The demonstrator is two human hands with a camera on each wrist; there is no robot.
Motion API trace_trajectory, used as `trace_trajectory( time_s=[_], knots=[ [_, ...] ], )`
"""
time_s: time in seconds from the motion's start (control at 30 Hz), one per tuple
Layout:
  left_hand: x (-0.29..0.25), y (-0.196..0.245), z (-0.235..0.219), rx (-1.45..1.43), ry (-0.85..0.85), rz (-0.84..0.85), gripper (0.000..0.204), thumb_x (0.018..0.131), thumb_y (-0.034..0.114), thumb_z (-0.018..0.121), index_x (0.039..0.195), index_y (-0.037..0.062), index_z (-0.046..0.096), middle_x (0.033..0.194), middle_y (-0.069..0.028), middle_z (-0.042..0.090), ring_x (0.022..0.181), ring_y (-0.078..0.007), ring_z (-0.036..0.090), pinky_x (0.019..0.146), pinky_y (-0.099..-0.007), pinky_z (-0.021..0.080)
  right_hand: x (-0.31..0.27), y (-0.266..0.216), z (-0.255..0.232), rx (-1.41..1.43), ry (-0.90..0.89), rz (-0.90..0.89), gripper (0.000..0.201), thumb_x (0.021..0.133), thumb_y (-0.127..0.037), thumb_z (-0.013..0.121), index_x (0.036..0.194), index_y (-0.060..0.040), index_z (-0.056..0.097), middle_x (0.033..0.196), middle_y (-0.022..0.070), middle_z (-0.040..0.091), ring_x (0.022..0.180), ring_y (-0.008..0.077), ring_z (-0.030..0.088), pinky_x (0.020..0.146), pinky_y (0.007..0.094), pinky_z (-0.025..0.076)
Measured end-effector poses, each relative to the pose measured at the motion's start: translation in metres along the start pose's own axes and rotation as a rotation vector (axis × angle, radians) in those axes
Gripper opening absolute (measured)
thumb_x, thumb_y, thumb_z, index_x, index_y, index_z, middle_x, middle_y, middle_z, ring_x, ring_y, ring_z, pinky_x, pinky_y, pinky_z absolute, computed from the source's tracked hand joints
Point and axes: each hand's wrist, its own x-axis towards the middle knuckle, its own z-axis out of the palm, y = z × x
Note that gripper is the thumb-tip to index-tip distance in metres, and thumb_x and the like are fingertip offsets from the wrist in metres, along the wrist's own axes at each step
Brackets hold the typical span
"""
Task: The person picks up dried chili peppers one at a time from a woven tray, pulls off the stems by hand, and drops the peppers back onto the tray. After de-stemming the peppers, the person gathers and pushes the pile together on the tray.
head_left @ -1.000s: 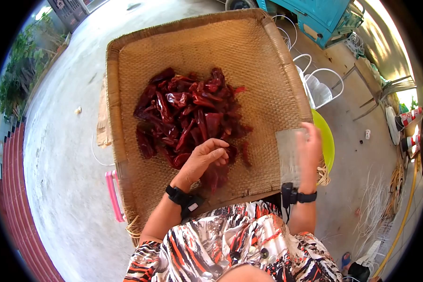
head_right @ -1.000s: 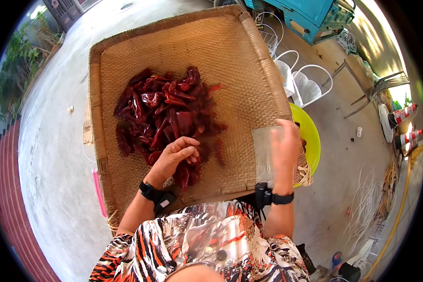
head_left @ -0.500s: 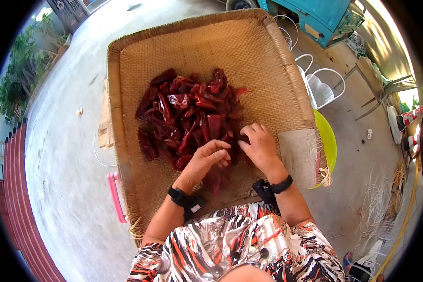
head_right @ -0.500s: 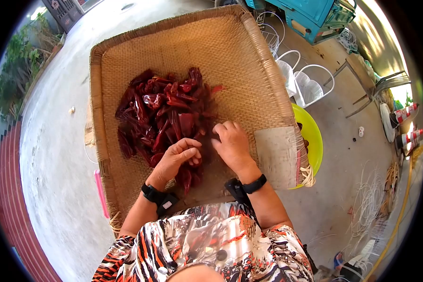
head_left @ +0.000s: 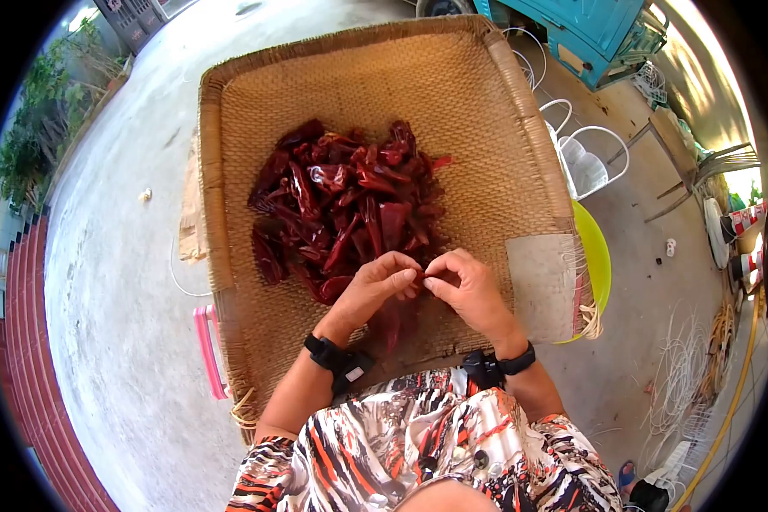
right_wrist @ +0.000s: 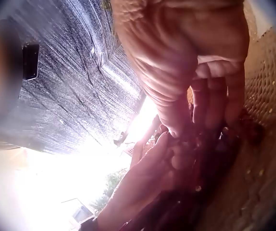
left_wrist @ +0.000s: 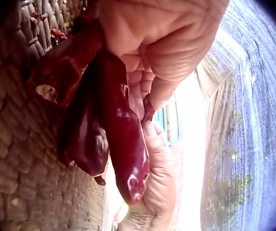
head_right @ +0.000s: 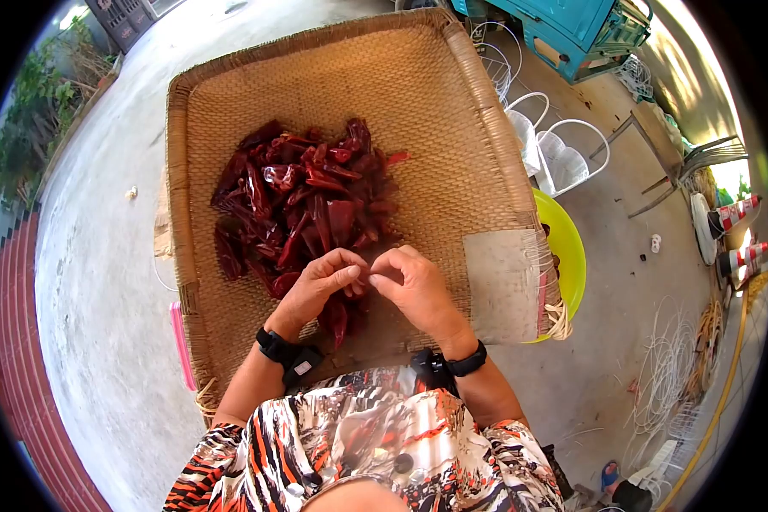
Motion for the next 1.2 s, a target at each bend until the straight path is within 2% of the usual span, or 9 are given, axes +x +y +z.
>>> trace_trajectory(
  time_s=[0.13, 0.23, 0.37, 0.53, 0.83, 0.87, 0.97, 1.13, 1.2],
  knots=[
    [-0.001, 0.0, -0.003, -0.014, -0.024, -0.011, 0.023, 0.098, 0.027, 0.058, 0.107, 0.006, 0.06, 0.091, -0.0002, 0.064, 0.08, -0.0074, 0.058, 0.075, -0.0225, 0.047, 0.0, 0.005, 0.0, 0.19, -0.099, 0.03, 0.013, 0.085, -0.011, 0.071, 0.094, -0.0033, 0.067, 0.089, 0.0034, 0.064, 0.084, 0.0146, 0.062, 0.078, 0.029, 0.049],
    [-0.002, 0.005, 0.0, -0.016, -0.026, -0.003, 0.022, 0.099, 0.028, 0.057, 0.105, 0.0067, 0.06, 0.088, 0.0005, 0.063, 0.08, -0.0071, 0.057, 0.075, -0.0221, 0.047, -0.002, 0.004, 0.0, 0.606, -0.239, 0.188, 0.011, 0.09, -0.011, 0.068, 0.096, -0.0032, 0.066, 0.092, 0.0003, 0.064, 0.085, 0.0075, 0.059, 0.076, 0.0216, 0.048],
    [0.0, 0.002, -0.001, -0.04, 0.012, 0.011, 0.021, 0.099, 0.027, 0.057, 0.105, 0.0072, 0.059, 0.085, 0.0003, 0.063, 0.079, -0.0074, 0.058, 0.074, -0.0219, 0.047, -0.004, 0.009, 0.006, 0.79, -0.247, 0.246, 0.014, 0.094, -0.018, 0.065, 0.099, -0.0044, 0.065, 0.094, 0.001, 0.066, 0.085, 0.0078, 0.061, 0.079, 0.0237, 0.05],
    [0.001, -0.003, -0.003, -0.046, 0.023, 0.007, 0.021, 0.099, 0.026, 0.057, 0.109, 0.007, 0.057, 0.085, -0.0002, 0.063, 0.079, -0.0088, 0.06, 0.071, -0.0218, 0.047, -0.004, 0.017, -0.015, 0.726, 0.066, 0.241, 0.016, 0.097, -0.021, 0.061, 0.103, -0.0063, 0.062, 0.094, 0.0024, 0.066, 0.083, 0.008, 0.061, 0.075, 0.0255, 0.052],
    [0.002, -0.004, -0.003, -0.036, 0.027, 0.016, 0.021, 0.099, 0.025, 0.057, 0.11, 0.0063, 0.057, 0.085, -0.0008, 0.063, 0.079, -0.0091, 0.06, 0.072, -0.022, 0.047, -0.022, 0.038, -0.104, 1.401, 0.753, 0.117, 0.025, 0.098, -0.032, 0.057, 0.105, -0.009, 0.062, 0.096, 0.0015, 0.066, 0.074, 0.011, 0.061, 0.068, 0.027, 0.053],
    [0.003, -0.005, -0.003, -0.036, 0.028, 0.015, 0.022, 0.099, 0.025, 0.057, 0.11, 0.0064, 0.057, 0.085, -0.0008, 0.063, 0.079, -0.0091, 0.06, 0.072, -0.022, 0.047, -0.024, 0.043, -0.105, 1.386, 0.712, 0.133, 0.028, 0.098, -0.035, 0.057, 0.106, -0.0083, 0.061, 0.093, 0.0017, 0.066, 0.074, 0.0111, 0.061, 0.068, 0.0268, 0.052],
    [0.003, -0.006, -0.004, -0.035, 0.031, 0.01, 0.022, 0.099, 0.025, 0.057, 0.11, 0.0062, 0.057, 0.085, -0.0009, 0.063, 0.078, -0.0089, 0.06, 0.072, -0.022, 0.047, -0.027, 0.049, -0.078, 0.894, 0.512, 0.282, 0.03, 0.099, -0.035, 0.053, 0.109, -0.0077, 0.06, 0.095, 0.0014, 0.066, 0.075, 0.014, 0.061, 0.071, 0.0283, 0.051],
    [0.002, -0.004, -0.002, -0.039, 0.038, 0.007, 0.022, 0.099, 0.024, 0.057, 0.11, 0.0058, 0.057, 0.085, -0.0012, 0.063, 0.078, -0.0088, 0.06, 0.072, -0.0218, 0.047, -0.019, -0.004, -0.022, -0.34, -0.012, 0.326, 0.03, 0.086, -0.03, 0.07, 0.106, -0.0097, 0.059, 0.084, 0.0057, 0.066, 0.074, 0.0215, 0.065, 0.067, 0.0338, 0.05],
    [0.003, -0.005, -0.003, -0.037, 0.037, 0.005, 0.022, 0.099, 0.024, 0.057, 0.111, 0.0057, 0.057, 0.085, -0.0013, 0.063, 0.078, -0.0088, 0.06, 0.072, -0.0218, 0.048, -0.018, -0.001, -0.011, -0.426, -0.053, 0.287, 0.033, 0.082, -0.027, 0.072, 0.106, -0.0098, 0.058, 0.084, 0.0068, 0.066, 0.077, 0.0248, 0.066, 0.069, 0.0369, 0.05]
  ],
)
